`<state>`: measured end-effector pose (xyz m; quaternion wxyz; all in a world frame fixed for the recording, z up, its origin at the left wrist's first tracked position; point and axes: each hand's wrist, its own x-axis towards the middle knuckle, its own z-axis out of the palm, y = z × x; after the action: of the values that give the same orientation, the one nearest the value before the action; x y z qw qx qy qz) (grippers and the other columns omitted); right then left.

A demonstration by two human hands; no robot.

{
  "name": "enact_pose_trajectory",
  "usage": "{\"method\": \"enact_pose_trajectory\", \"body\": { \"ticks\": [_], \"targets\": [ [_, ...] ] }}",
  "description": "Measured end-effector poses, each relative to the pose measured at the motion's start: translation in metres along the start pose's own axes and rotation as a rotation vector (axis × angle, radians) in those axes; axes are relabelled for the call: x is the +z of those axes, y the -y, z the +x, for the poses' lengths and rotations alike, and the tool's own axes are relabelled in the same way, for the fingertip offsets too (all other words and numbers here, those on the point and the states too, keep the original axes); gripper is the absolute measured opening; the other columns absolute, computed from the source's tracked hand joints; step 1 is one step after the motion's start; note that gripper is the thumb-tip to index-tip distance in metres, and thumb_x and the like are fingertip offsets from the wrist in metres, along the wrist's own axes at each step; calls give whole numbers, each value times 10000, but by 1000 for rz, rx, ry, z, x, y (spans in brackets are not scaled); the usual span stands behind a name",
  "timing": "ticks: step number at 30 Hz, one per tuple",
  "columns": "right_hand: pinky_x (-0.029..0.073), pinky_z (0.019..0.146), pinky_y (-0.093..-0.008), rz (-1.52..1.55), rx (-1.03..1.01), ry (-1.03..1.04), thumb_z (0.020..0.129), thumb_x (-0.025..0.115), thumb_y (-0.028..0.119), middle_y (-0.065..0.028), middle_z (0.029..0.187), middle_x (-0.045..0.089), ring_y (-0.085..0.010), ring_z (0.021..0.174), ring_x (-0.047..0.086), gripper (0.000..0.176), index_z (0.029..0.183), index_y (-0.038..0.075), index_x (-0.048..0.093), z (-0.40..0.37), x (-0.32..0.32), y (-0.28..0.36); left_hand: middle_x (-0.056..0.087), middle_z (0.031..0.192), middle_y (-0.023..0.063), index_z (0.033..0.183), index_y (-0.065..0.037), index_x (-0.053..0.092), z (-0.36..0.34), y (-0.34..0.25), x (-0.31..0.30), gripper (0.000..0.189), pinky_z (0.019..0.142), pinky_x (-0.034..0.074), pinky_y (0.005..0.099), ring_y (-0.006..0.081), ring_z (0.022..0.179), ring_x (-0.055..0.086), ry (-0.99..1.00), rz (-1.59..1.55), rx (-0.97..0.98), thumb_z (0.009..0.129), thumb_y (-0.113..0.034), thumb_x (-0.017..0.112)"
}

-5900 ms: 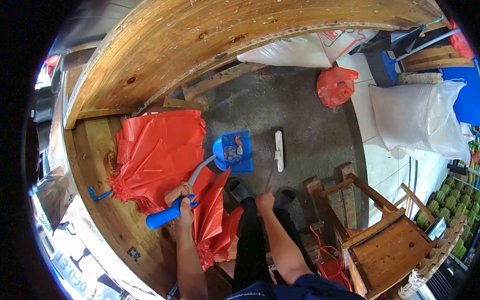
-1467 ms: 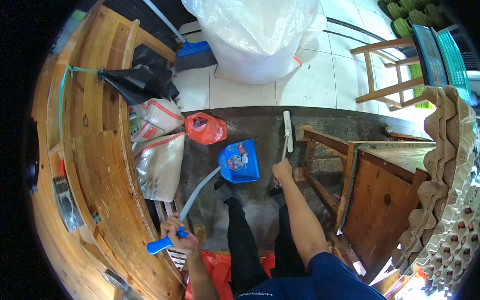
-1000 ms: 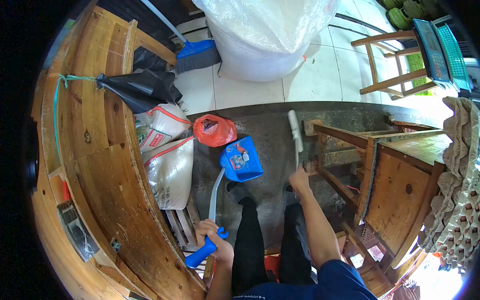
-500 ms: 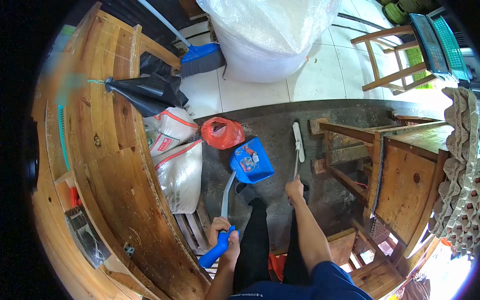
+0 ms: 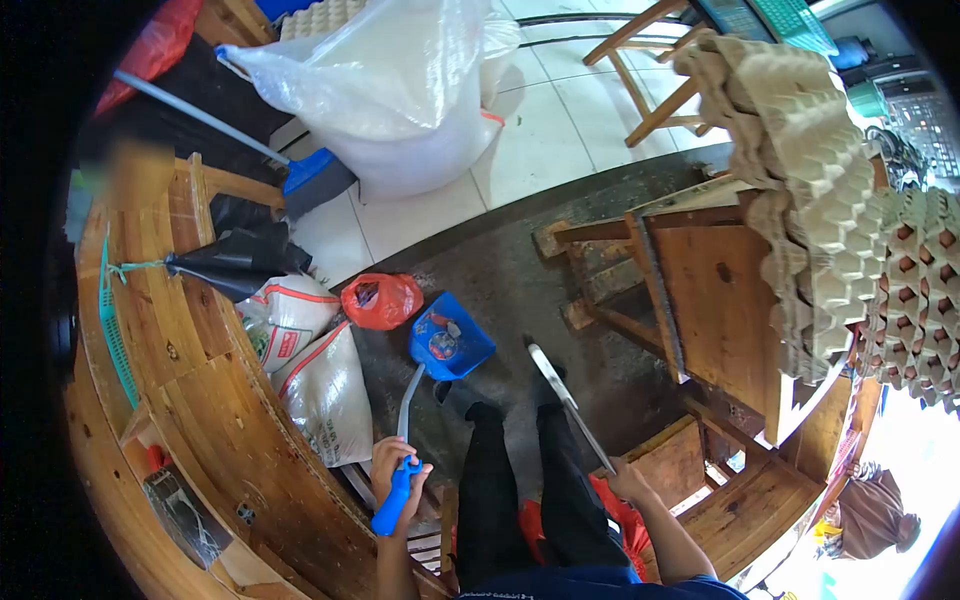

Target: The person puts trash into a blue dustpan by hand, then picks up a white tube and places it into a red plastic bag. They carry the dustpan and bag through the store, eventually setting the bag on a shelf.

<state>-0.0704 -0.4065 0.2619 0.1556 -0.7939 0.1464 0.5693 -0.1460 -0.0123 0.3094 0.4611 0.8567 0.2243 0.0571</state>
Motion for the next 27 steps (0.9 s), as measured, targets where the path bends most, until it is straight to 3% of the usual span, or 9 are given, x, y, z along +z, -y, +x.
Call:
{"method": "enact_pose_trajectory", "body": {
  "ticks": [4, 6, 10, 13, 16, 19, 20, 25, 27],
  "targets": [
    [388, 336, -303, 291, 209, 117, 870, 470, 107, -46, 549, 480, -150, 378, 449, 405, 1274, 108, 453, 37, -2, -69, 608, 880, 117, 752, -3, 530, -17, 8, 13, 131, 834, 452, 358, 296, 1013, 570, 53, 20, -103, 746, -70, 642],
    [411, 372, -311, 565, 394, 190, 850, 496, 111, -60, 587, 505, -158, 431, 487, 171, 1000, 54, 551, 57, -11, -79, 607, 864, 122, 736, -2, 532, -20, 6, 16, 151, 838, 453, 368, 306, 1001, 573, -9, -31, -133, 759, -98, 646],
    [403, 400, -284, 1066, 202, 109, 857, 453, 82, -88, 646, 521, -156, 479, 498, 82, 887, 30, 509, 91, -29, -83, 614, 846, 159, 764, 16, 571, -25, -27, 18, 179, 827, 457, 358, 308, 959, 599, -192, -88, -215, 826, -150, 603],
    [419, 438, -304, 1704, 434, 563, 833, 447, 108, -91, 679, 514, -184, 525, 492, 95, 894, 56, 499, 204, -49, -166, 619, 884, 161, 797, 19, 587, -33, -34, 19, 186, 805, 457, 332, 263, 919, 607, -310, -99, -222, 862, -156, 576],
    [436, 464, -294, 1919, 475, 200, 824, 443, 149, -104, 713, 546, -214, 588, 531, 131, 886, 81, 538, 217, -76, -125, 613, 935, 142, 827, 10, 583, -38, -49, 25, 138, 794, 456, 317, 219, 881, 601, -354, -200, -253, 868, -120, 561],
    [473, 518, -322, 1766, 241, 240, 806, 459, 197, -116, 744, 571, -240, 649, 556, 155, 842, 89, 565, 220, -97, -88, 594, 968, 113, 910, -20, 573, -42, -68, 40, 71, 796, 441, 268, 170, 865, 584, -278, -291, -223, 868, -71, 549],
    [499, 619, -374, 1747, -59, 467, 797, 471, 266, -127, 811, 604, -273, 703, 580, 212, 852, 99, 590, 244, -96, -99, 587, 964, 97, 942, -32, 560, -40, -66, 48, 94, 767, 444, 249, 145, 821, 574, -269, -282, -74, 882, -103, 540],
    [439, 896, -478, 2066, -261, 465, 840, 432, 397, -160, 1026, 628, -347, 998, 570, 438, 1119, 92, 576, 294, -87, -93, 555, 912, 51, 1011, -46, 524, -48, -73, 97, 219, 712, 446, 202, 78, 775, 536, -151, -818, -385, 927, -246, 491],
    [442, 851, -497, 1780, -526, 57, 755, 482, 380, -160, 1041, 620, -357, 976, 573, 429, 1025, 71, 608, 298, -83, -86, 548, 911, 48, 1027, -39, 518, -40, -84, 102, 259, 716, 448, 200, 74, 797, 532, -60, -821, -412, 935, -277, 475]
  ]
}}
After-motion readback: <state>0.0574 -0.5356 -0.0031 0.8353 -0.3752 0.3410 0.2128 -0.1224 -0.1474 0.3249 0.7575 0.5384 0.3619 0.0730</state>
